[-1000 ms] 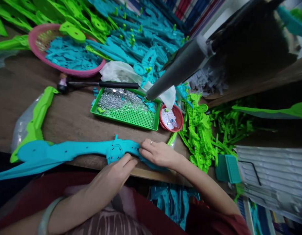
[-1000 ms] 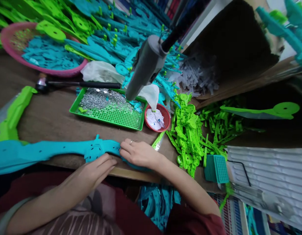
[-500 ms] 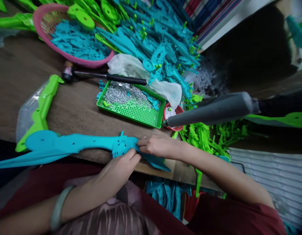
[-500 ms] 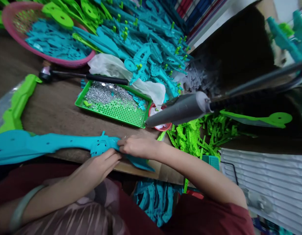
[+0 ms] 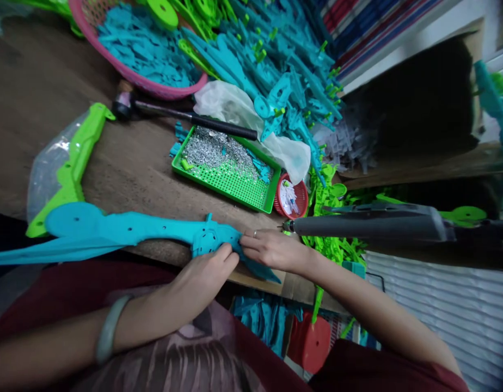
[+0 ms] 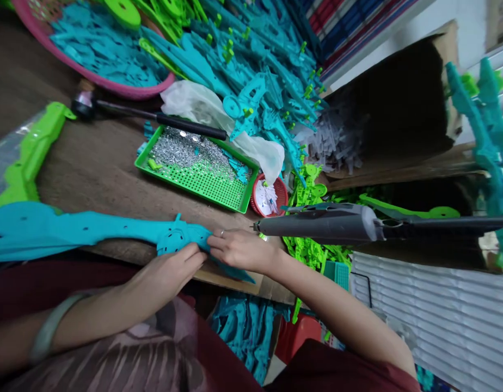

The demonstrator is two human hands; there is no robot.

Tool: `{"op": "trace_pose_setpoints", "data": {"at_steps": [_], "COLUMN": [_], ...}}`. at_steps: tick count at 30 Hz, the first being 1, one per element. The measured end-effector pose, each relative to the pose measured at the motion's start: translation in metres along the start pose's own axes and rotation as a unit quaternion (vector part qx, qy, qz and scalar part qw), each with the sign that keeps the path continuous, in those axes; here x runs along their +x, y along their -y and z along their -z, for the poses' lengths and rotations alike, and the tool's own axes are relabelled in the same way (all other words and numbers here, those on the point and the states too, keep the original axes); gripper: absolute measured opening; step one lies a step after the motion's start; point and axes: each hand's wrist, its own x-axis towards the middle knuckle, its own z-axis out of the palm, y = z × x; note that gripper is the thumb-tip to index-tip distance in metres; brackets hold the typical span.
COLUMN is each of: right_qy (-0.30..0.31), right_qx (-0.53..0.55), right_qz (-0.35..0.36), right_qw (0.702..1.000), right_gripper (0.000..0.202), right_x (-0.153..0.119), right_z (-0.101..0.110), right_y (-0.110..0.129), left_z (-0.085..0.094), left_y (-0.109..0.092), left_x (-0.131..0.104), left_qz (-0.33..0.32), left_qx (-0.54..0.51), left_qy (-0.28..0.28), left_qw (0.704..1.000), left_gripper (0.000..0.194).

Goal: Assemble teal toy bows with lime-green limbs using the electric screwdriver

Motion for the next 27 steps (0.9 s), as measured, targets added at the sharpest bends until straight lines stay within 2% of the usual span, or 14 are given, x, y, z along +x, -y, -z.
{"op": "trace_pose_setpoints", "data": {"at_steps": [3,6,9,12,14,16,18,20,22,24,27], "right_qy": [0.055,0.077,0.061,-0.003,-0.072,-0.164,-0.254,-0.306,-0.314,-0.297,-0.262], "right_qx": [0.04,0.031,0.03,0.122,0.193,0.229,0.242,0.254,0.263,0.258,0.236], "right_qz": [-0.043,-0.039,-0.073,-0.15,-0.184,-0.224,-0.273,-0.293,-0.287,-0.28,-0.309], "right_qw": [0.997,0.996,0.995,0.981,0.961,0.933,0.896,0.869,0.866,0.875,0.883], "right_gripper": [0.018,0.016,0.016,0.014,0.016,0.013,0.01,0.016,0.024,0.026,0.024], "right_x": [0.007,0.008,0.002,-0.008,-0.013,-0.017,-0.017,-0.013,-0.007,-0.004,-0.005], "right_z": [0.007,0.008,-0.001,-0.01,-0.01,-0.004,0.003,0.009,0.011,0.009,0.002], "right_y": [-0.003,-0.004,-0.003,-0.002,0.003,0.014,0.032,0.056,0.079,0.097,0.109], "left_z": [0.001,0.002,0.004,0.01,0.017,0.024,0.03,0.033,0.034,0.033,0.033], "left_y": [-0.001,0.0,0.002,0.007,0.009,0.011,0.009,0.005,0.0,-0.005,-0.01], "left_x": [0.0,0.0,0.0,0.001,0.001,0.001,0.002,0.002,0.001,-0.001,-0.004], "left_qz": [0.008,0.015,0.014,0.02,0.065,0.132,0.183,0.203,0.217,0.245,0.298], "left_qx": [0.001,0.002,-0.065,-0.222,-0.346,-0.462,-0.551,-0.608,-0.645,-0.67,-0.681], "left_qy": [0.004,0.023,0.008,-0.045,-0.052,-0.034,-0.019,-0.021,-0.008,0.027,0.075], "left_qw": [1.0,1.0,0.998,0.974,0.935,0.877,0.814,0.768,0.733,0.7,0.665], "left_gripper": [0.036,0.035,0.031,0.025,0.019,0.014,0.016,0.022,0.027,0.031,0.032]}}
